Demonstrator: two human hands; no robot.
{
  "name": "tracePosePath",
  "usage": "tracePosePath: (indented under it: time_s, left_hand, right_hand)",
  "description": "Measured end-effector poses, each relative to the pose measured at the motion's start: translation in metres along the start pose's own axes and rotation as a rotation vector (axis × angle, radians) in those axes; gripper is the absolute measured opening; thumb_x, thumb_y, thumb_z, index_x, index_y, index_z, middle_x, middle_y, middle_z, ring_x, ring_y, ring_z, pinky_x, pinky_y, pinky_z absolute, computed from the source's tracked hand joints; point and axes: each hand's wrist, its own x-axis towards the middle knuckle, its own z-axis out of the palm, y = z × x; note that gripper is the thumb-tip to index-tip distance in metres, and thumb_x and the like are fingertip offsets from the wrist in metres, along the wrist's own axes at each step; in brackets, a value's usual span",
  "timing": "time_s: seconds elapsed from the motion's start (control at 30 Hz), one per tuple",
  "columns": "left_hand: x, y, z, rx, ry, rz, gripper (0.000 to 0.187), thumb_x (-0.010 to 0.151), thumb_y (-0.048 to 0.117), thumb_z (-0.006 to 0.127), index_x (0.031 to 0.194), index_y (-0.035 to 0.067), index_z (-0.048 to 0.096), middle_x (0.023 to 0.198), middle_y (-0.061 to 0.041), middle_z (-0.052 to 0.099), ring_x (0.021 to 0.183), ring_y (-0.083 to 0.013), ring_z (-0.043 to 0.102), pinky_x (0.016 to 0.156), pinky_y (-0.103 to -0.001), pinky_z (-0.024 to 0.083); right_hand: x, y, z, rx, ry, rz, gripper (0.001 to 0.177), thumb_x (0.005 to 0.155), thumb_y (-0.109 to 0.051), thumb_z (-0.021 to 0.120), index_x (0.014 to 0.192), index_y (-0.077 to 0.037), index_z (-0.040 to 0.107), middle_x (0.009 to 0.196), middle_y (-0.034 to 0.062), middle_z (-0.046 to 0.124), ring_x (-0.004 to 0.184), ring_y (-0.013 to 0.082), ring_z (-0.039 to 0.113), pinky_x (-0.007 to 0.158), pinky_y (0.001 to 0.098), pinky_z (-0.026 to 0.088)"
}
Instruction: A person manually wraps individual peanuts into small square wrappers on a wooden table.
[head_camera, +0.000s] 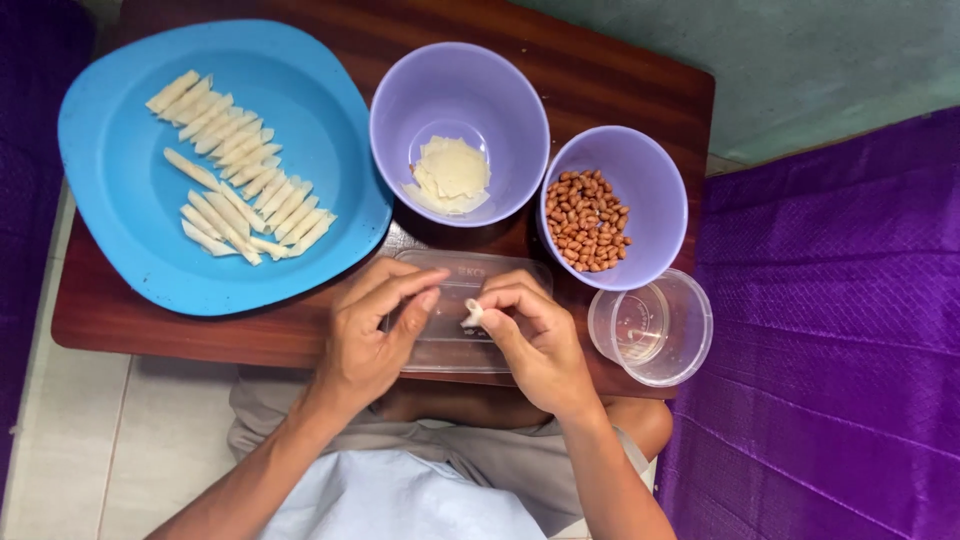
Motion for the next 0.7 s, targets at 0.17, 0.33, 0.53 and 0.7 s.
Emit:
tracePosePath:
  time_s: [0.17,0.33,0.53,0.7]
  left_hand:
    - [0.007,0.025,0.021,-0.148,-0.064,0.013,0.020,0.095,0.014,0.070,0.112,0.007,0.079,0.093,-0.010,0.072,0.084,-0.0219,0.068,0.079,-0.036,0.056]
    - [0.008,0.030,0.032,-0.132,-0.130,0.000,0.020,0.090,0.017,0.078,0.108,0.010,0.081,0.092,-0.007,0.071,0.082,-0.0196,0.068,0.078,-0.032,0.054]
    - [0.008,0.038,0.035,-0.082,-0.174,-0.021,0.021,0.089,0.019,0.078,0.109,0.012,0.082,0.088,-0.006,0.070,0.081,-0.0176,0.065,0.079,-0.031,0.053]
    - [0.011,0.038,0.035,0.001,-0.241,0.009,0.019,0.091,0.020,0.077,0.108,0.014,0.082,0.088,-0.006,0.069,0.081,-0.0222,0.066,0.077,-0.034,0.053]
  right_hand:
    - [-0.022,0.020,0.008,0.643,0.097,0.179,0.020,0.103,-0.014,0.060,0.091,0.002,0.062,0.096,0.0126,0.059,0.092,0.0200,0.060,0.079,0.0293,0.050]
    - [-0.026,0.007,0.002,0.854,0.157,0.265,0.019,0.101,-0.015,0.064,0.090,0.001,0.061,0.094,0.0091,0.056,0.085,0.0155,0.056,0.077,0.0284,0.049]
    - [-0.035,0.013,-0.001,0.899,0.153,0.297,0.019,0.100,-0.016,0.065,0.090,0.001,0.065,0.090,0.0084,0.058,0.083,0.0149,0.057,0.076,0.0287,0.049]
    - [-0.037,0.015,0.001,0.884,0.220,0.368,0.018,0.098,-0.016,0.070,0.088,-0.001,0.068,0.090,0.0085,0.061,0.079,0.0138,0.055,0.069,0.0263,0.046]
